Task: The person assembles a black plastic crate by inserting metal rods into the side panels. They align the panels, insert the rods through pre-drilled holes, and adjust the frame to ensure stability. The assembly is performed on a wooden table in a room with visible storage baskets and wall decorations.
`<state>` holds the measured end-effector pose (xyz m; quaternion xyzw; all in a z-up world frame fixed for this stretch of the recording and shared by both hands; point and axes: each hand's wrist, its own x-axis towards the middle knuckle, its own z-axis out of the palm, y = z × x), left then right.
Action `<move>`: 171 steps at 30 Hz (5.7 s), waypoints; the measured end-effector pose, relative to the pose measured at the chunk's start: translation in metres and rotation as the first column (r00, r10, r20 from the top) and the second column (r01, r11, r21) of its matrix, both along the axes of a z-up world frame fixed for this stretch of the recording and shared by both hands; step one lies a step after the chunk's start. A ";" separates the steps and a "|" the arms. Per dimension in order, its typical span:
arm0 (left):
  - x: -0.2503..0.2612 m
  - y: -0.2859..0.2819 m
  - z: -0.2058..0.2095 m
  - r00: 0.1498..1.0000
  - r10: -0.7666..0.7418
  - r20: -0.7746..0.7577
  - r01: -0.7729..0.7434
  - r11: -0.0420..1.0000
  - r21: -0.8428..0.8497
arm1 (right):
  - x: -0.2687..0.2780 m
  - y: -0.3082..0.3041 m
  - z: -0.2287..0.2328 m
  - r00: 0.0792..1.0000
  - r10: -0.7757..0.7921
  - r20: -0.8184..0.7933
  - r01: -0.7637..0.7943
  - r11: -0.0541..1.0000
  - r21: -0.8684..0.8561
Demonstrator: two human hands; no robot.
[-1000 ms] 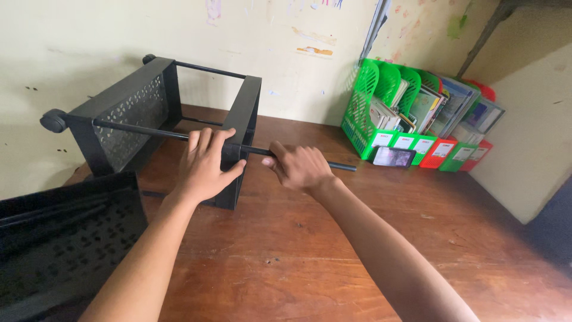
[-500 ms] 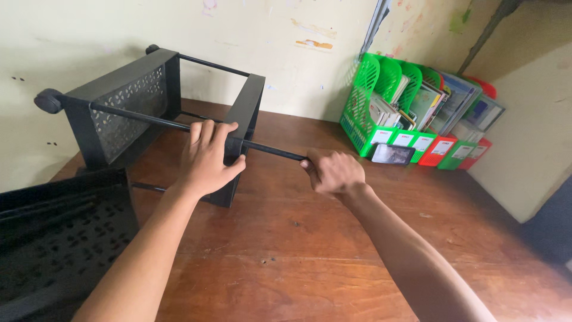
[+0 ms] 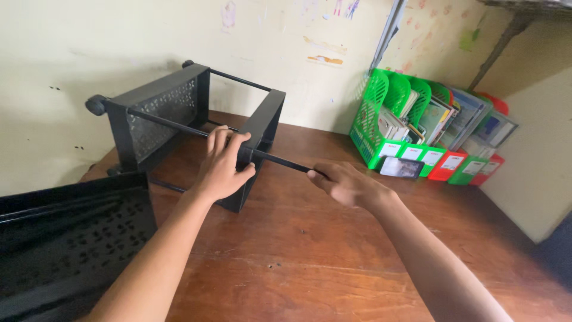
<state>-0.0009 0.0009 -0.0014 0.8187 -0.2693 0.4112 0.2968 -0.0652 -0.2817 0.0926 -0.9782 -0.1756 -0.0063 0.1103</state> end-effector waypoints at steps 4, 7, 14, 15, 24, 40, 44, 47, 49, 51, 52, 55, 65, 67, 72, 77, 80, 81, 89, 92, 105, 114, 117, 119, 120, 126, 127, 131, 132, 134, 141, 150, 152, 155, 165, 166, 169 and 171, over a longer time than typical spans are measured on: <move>0.009 0.001 -0.002 0.999 -0.008 0.035 0.008 1.000 0.018 | -0.003 -0.005 0.009 0.995 0.028 -0.091 -0.018 0.994 0.111; 0.012 0.002 -0.005 1.000 -0.019 0.017 0.019 1.000 0.020 | -0.003 -0.009 0.012 0.994 0.058 -0.090 -0.040 0.982 0.186; 0.003 0.006 0.003 0.992 -0.106 -0.063 0.109 0.993 0.050 | -0.008 -0.015 0.007 0.990 0.127 -0.056 -0.119 0.984 0.135; 0.000 0.007 0.004 0.993 -0.094 -0.073 0.099 0.993 0.065 | -0.009 -0.014 0.006 0.984 0.142 -0.107 -0.121 0.976 0.183; -0.009 0.019 0.010 0.996 0.016 -0.092 0.004 0.979 0.205 | -0.023 0.004 0.013 0.979 0.077 -0.189 -0.056 0.992 0.110; -0.021 -0.019 -0.070 0.869 0.190 -0.457 -0.273 0.954 -0.122 | -0.012 -0.013 -0.009 0.978 0.074 -0.197 -0.025 0.970 0.240; -0.010 -0.017 -0.080 0.856 0.079 -0.511 -0.188 0.968 -0.165 | -0.012 -0.012 -0.007 0.982 0.111 -0.154 -0.065 0.959 0.275; -0.004 -0.024 -0.082 0.897 -0.029 -0.440 -0.058 0.981 -0.183 | -0.009 -0.009 -0.008 0.992 0.086 -0.090 -0.059 0.961 0.270; -0.003 -0.032 -0.074 0.896 -0.048 -0.442 0.000 0.994 -0.108 | -0.002 -0.006 -0.012 0.998 -0.048 -0.032 0.054 0.971 0.234; -0.008 -0.035 -0.055 0.884 0.014 -0.467 0.002 0.999 0.033 | 0.008 -0.005 -0.018 0.987 -0.026 0.160 -0.003 0.983 0.184; -0.012 -0.033 -0.044 0.879 0.046 -0.474 0.004 0.995 0.103 | 0.015 -0.007 -0.020 0.967 -0.012 0.254 -0.028 0.988 0.155; -0.011 -0.002 -0.007 0.719 0.200 -0.665 -0.128 0.979 0.156 | 0.036 -0.028 -0.026 0.959 -0.091 0.269 0.078 0.995 0.061; 0.100 0.110 -0.008 0.938 0.347 -0.017 -0.336 0.892 -0.302 | 0.104 -0.031 -0.040 0.903 -0.299 0.309 0.246 0.948 0.200; 0.110 0.106 -0.017 0.939 0.342 -0.031 -0.340 0.911 -0.234 | 0.117 -0.012 -0.043 0.910 -0.366 0.193 0.312 0.913 0.262; 0.081 0.086 -0.006 0.876 -0.012 -0.483 -0.298 0.774 -0.559 | 0.129 0.011 -0.056 0.861 -0.486 0.150 0.400 0.829 0.391; 0.044 0.062 0.027 0.764 -0.143 -0.629 -0.416 0.636 -0.650 | 0.133 0.001 -0.038 0.861 -0.503 -0.083 0.475 0.733 0.486; 0.039 0.056 0.039 0.778 -0.172 -0.605 -0.412 0.586 -0.697 | 0.127 0.001 -0.029 0.848 -0.509 -0.146 0.499 0.677 0.541; 0.038 0.056 0.039 0.785 -0.189 -0.590 -0.404 0.567 -0.718 | 0.124 0.002 -0.030 0.847 -0.512 -0.142 0.497 0.669 0.552; 0.028 0.045 -0.002 0.896 -0.258 -0.362 -0.251 0.378 -0.891 | 0.109 -0.007 -0.062 0.863 -0.504 -0.027 0.371 0.597 0.711; 0.020 0.032 -0.024 0.944 -0.191 -0.270 -0.182 0.382 -0.906 | 0.105 -0.016 -0.081 0.875 -0.485 0.021 0.307 0.586 0.750; -0.011 -0.004 -0.067 0.911 -0.091 -0.403 -0.343 0.375 -0.861 | 0.093 -0.050 -0.154 0.863 -0.488 0.132 0.195 0.563 0.803; -0.001 0.013 -0.157 0.855 0.283 -0.435 -0.495 0.697 -0.518 | 0.087 -0.060 -0.223 0.850 -0.514 0.115 0.259 0.598 0.759; 0.017 0.025 -0.172 0.838 0.364 -0.407 -0.517 0.770 -0.374 | 0.091 -0.061 -0.240 0.886 -0.463 0.007 0.230 0.453 0.861; 0.028 0.029 -0.180 0.807 0.387 -0.447 -0.541 0.787 -0.295 | 0.097 -0.061 -0.249 0.876 -0.475 0.082 0.204 0.518 0.830; 0.033 0.030 -0.182 0.777 0.386 -0.497 -0.561 0.784 -0.268 | 0.101 -0.061 -0.250 0.891 -0.446 0.090 0.158 0.488 0.858; 0.037 0.028 -0.187 0.787 0.392 -0.477 -0.563 0.772 -0.295 | 0.099 -0.061 -0.244 0.919 -0.378 0.111 0.063 0.419 0.906; 0.036 0.027 -0.181 0.833 0.335 -0.440 -0.509 0.775 -0.375 | 0.096 -0.059 -0.240 0.926 -0.364 0.097 0.062 0.401 0.914; 0.033 0.016 -0.139 0.940 0.078 -0.332 -0.263 0.786 -0.560 | 0.087 -0.048 -0.207 0.968 -0.195 0.158 -0.109 0.242 0.964; 0.038 0.012 -0.120 0.920 0.064 -0.388 -0.292 0.772 -0.564 | 0.087 -0.044 -0.194 0.966 -0.193 0.174 -0.131 0.217 0.967; 0.035 0.007 -0.092 0.888 0.020 -0.459 -0.316 0.752 -0.579 | 0.083 -0.035 -0.172 0.968 -0.182 0.173 -0.143 0.167 0.976; 0.043 -0.011 0.008 0.952 -0.068 -0.299 -0.145 0.759 -0.634 | 0.106 -0.038 -0.087 0.957 -0.265 0.117 -0.086 0.125 0.988; 0.041 -0.018 0.053 0.984 -0.089 -0.153 -0.020 0.805 -0.593 | 0.132 -0.046 -0.064 0.904 -0.222 0.364 -0.361 0.058 0.931; 0.038 -0.015 0.057 0.990 -0.097 -0.102 0.019 0.813 -0.582 | 0.126 -0.045 -0.055 0.903 -0.190 0.386 -0.383 0.052 0.922; 0.043 -0.013 0.058 0.978 -0.185 -0.094 0.091 0.788 -0.609 | 0.123 -0.042 -0.051 0.927 -0.160 0.339 -0.361 -0.142 0.922; 0.060 0.008 0.040 0.936 -0.351 0.002 0.256 0.679 -0.688 | 0.140 -0.033 -0.078 0.859 -0.170 0.484 -0.509 -0.177 0.842; 0.063 0.011 0.039 0.947 -0.321 -0.020 0.221 0.692 -0.687 | 0.144 -0.034 -0.081 0.860 -0.184 0.476 -0.501 -0.131 0.855; 0.069 0.017 0.031 0.955 -0.279 -0.102 0.136 0.715 -0.686 | 0.149 -0.041 -0.088 0.847 -0.214 0.487 -0.498 0.003 0.867; 0.077 0.017 0.024 0.936 -0.349 -0.046 0.214 0.667 -0.714 | 0.152 -0.049 -0.093 0.853 -0.209 0.478 -0.482 0.037 0.875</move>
